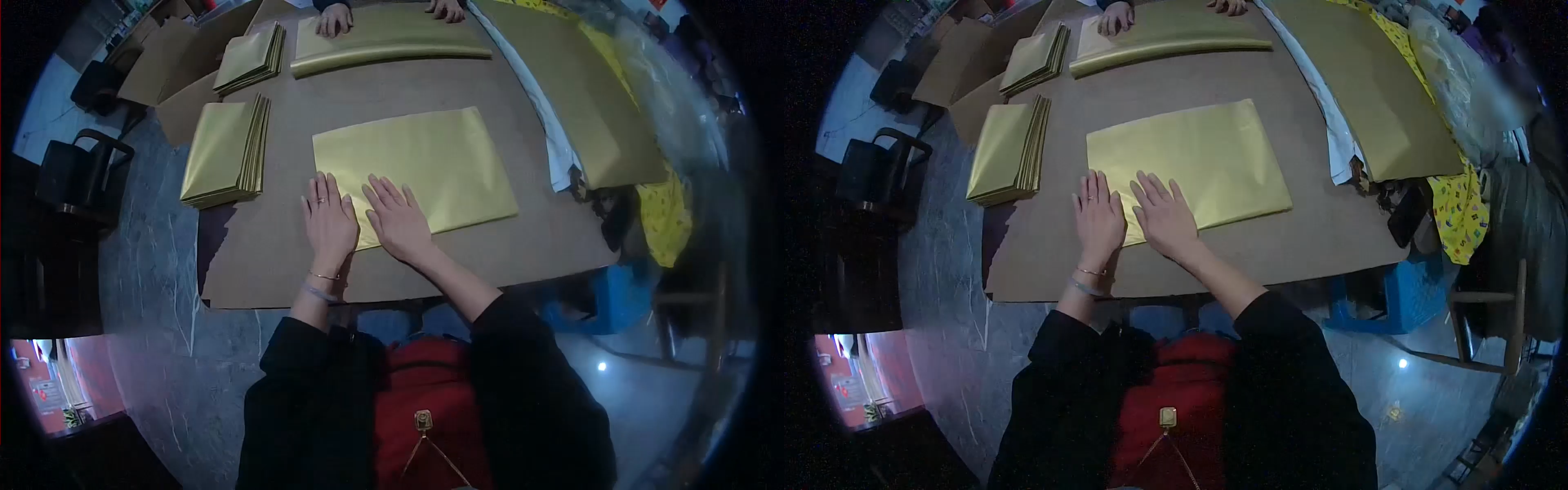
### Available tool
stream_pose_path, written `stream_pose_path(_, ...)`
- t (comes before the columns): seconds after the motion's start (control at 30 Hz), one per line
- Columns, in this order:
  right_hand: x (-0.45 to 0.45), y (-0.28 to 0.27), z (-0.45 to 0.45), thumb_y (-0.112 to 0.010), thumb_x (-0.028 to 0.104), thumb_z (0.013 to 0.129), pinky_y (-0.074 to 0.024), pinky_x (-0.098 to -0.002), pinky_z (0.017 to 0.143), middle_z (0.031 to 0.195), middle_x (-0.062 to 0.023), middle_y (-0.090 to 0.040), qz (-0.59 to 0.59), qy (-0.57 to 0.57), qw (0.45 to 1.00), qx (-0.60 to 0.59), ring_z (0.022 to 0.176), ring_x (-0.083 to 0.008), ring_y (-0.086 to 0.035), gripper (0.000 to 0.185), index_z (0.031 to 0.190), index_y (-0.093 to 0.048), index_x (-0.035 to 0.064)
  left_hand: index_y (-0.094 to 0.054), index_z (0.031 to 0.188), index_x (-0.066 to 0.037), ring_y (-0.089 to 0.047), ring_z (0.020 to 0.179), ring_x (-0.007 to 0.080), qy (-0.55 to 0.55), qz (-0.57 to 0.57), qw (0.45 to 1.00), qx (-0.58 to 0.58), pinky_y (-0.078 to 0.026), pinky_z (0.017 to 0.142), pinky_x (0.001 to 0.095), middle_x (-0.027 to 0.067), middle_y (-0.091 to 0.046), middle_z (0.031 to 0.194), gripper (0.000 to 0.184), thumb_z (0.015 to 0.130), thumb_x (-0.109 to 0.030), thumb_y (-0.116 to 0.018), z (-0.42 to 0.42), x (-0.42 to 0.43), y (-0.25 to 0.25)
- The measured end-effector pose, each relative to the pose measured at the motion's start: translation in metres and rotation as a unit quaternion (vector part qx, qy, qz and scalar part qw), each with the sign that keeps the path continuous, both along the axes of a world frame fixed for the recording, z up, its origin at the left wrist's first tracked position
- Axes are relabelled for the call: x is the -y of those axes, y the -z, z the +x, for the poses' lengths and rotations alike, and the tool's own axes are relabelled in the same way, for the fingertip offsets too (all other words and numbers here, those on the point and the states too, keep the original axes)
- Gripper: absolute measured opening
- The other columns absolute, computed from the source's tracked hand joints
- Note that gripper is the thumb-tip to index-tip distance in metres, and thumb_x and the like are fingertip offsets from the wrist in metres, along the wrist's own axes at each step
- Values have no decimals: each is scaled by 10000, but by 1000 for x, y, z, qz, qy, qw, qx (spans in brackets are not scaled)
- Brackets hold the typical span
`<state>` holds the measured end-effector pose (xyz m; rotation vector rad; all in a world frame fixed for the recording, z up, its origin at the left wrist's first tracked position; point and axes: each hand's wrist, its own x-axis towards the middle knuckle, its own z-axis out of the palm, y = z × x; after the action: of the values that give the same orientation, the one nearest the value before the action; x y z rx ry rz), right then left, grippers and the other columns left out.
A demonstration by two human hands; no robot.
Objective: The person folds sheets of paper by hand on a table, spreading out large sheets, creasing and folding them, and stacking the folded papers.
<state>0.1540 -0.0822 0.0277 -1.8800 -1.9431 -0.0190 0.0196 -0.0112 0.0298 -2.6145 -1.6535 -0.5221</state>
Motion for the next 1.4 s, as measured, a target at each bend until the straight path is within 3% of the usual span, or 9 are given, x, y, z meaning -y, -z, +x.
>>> stream_pose_path(0.37, 52, 12, 161, -368, 353, 969, -182, -467, 1130, 1490, -93, -302, -39, 174, 984, 27, 1387, -261, -256, 519, 1415, -337, 89, -345, 1400, -3, -251, 1379, 318, -3, 10, 1000, 7, -173, 1126, 486, 166, -334, 1461, 527, 963, -298, -351, -1, 1, 3)
stream_pose_path(0.7, 60, 10, 180, -359, 368, 971, -184, -529, 1108, 1478, -115, -320, -27, 209, 974, 79, 1376, -269, -281, 509, 1406, -361, 102, -357, 1386, 10, -222, 1394, 308, -13, 66, 997, -36, -161, 1134, 465, 185, -311, 1464, 559, 938, -319, -405, 0, 1, 8)
stream_pose_path(0.8, 57, 17, 184, -372, 370, 966, -183, -527, 1109, 1482, -113, -312, -46, 213, 971, 99, 1380, -268, -272, 514, 1402, -366, 100, -351, 1379, 31, -231, 1391, 313, 34, 132, 989, -51, -172, 1133, 450, 213, -336, 1441, 492, 955, -219, -362, 40, 14, 7)
stream_pose_path(0.93, 60, 9, 182, -369, 360, 963, -187, -527, 1108, 1495, -103, -289, -45, 198, 974, 98, 1383, -268, -266, 516, 1408, -353, 100, -342, 1377, 40, -244, 1387, 304, 175, 46, 981, 64, -183, 1136, 427, 200, -331, 1449, 483, 944, -171, -341, 138, 69, -5)
stream_pose_path(1.07, 58, 24, 192, -382, 337, 949, -173, -521, 1115, 1498, -95, -285, -41, 192, 972, 129, 1388, -262, -259, 528, 1423, -331, 111, -350, 1380, 23, -236, 1390, 290, 217, 86, 972, 14, -179, 1139, 417, 178, -327, 1459, 503, 913, -165, -356, 195, 97, 7)
stream_pose_path(1.1, 57, 23, 191, -389, 332, 945, -170, -523, 1115, 1498, -94, -288, -38, 198, 973, 110, 1392, -258, -250, 533, 1427, -325, 114, -347, 1391, 5, -217, 1394, 301, 203, 115, 970, -62, -173, 1134, 442, 182, -311, 1466, 527, 924, -238, -383, 197, 96, 5)
stream_pose_path(1.13, 58, 22, 191, -389, 332, 945, -170, -523, 1115, 1498, -94, -288, -34, 192, 974, 112, 1392, -258, -250, 533, 1427, -325, 114, -347, 1391, 5, -217, 1394, 301, 196, 118, 971, -61, -173, 1134, 442, 182, -311, 1466, 527, 924, -238, -383, 195, 94, 6)
stream_pose_path(1.2, 58, 17, 188, -391, 335, 947, -165, -520, 1117, 1495, -94, -292, -60, 206, 970, 117, 1394, -258, -244, 533, 1426, -328, 109, -332, 1405, -9, -207, 1392, 324, 200, -96, 973, 66, -178, 1120, 481, 201, -290, 1467, 588, 922, -331, -424, 177, 87, 5)
stream_pose_path(1.4, 60, 6, 180, -357, 326, 972, -180, -498, 1116, 1497, -120, -282, -59, 203, 973, 90, 1392, -277, -248, 516, 1422, -329, 74, -291, 1418, 3, -243, 1357, 404, 117, -41, 988, 92, -219, 1086, 531, 258, -259, 1457, 649, 927, -391, -451, 95, 67, 4)
